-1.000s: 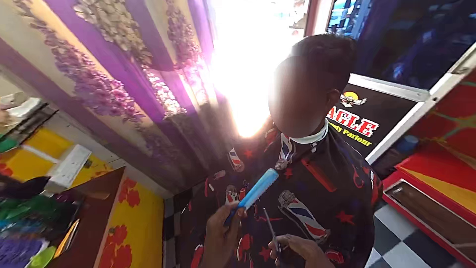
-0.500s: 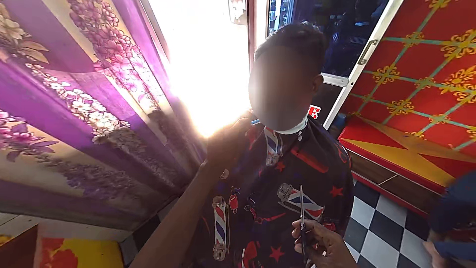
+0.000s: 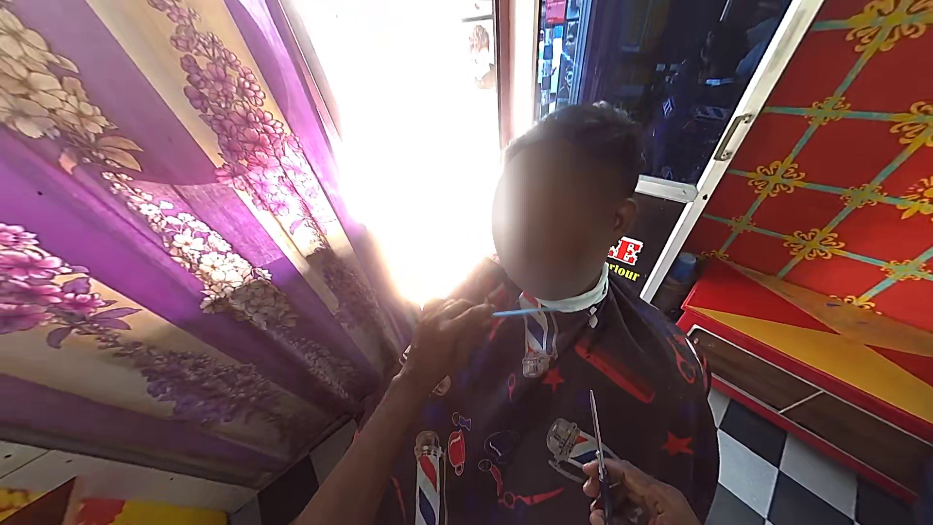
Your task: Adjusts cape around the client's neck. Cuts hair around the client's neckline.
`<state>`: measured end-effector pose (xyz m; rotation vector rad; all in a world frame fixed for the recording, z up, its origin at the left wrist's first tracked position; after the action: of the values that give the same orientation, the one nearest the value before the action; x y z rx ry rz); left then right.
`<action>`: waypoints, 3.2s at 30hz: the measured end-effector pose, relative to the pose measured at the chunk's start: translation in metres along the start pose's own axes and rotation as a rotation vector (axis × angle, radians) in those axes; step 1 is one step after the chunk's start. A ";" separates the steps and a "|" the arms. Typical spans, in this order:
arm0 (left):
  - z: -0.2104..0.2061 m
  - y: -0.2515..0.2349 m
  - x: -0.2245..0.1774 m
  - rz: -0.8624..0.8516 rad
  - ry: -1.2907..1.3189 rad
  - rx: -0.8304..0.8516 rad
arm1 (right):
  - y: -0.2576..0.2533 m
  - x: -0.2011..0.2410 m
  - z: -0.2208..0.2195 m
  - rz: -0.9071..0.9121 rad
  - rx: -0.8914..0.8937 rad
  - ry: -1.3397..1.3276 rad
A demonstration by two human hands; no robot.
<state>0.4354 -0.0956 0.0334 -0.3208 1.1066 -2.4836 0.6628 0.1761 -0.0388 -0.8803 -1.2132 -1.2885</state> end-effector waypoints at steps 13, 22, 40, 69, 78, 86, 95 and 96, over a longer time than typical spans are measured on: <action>0.003 -0.029 0.045 0.065 0.253 -0.173 | -0.080 0.070 0.091 0.336 -0.507 0.398; 0.015 -0.035 0.029 -0.159 -0.137 -0.295 | -0.100 0.112 0.104 0.552 -1.084 1.168; 0.024 -0.042 0.011 -0.184 -0.210 -0.331 | -0.141 0.103 0.093 0.640 -1.181 1.496; 0.031 -0.040 -0.013 -0.058 -0.104 -0.434 | -0.135 0.113 0.095 0.617 -1.150 1.100; -0.002 -0.028 -0.004 -0.057 -0.110 -0.137 | -0.130 0.099 0.131 0.567 -1.160 1.070; -0.030 -0.017 0.005 -0.006 0.051 -0.119 | -0.101 0.139 0.119 0.465 -1.050 1.040; -0.025 -0.033 0.010 0.038 0.174 -0.365 | -0.134 0.111 0.134 0.604 -1.162 1.388; -0.024 -0.034 0.007 0.021 0.123 -0.380 | -0.135 0.112 0.132 0.626 -1.163 1.404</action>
<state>0.4115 -0.0628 0.0434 -0.2623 1.6261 -2.2888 0.4966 0.2619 0.0758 -0.6914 0.9476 -1.4961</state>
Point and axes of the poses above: each hand's wrist, its own y-axis away from the middle knuckle, its own z-axis out of the back of the hand, x = y × z, the point moved 3 cm from there along -y, towards the middle knuckle, and after that the axes turned 14 degrees about -z, right-handed, at the moved point
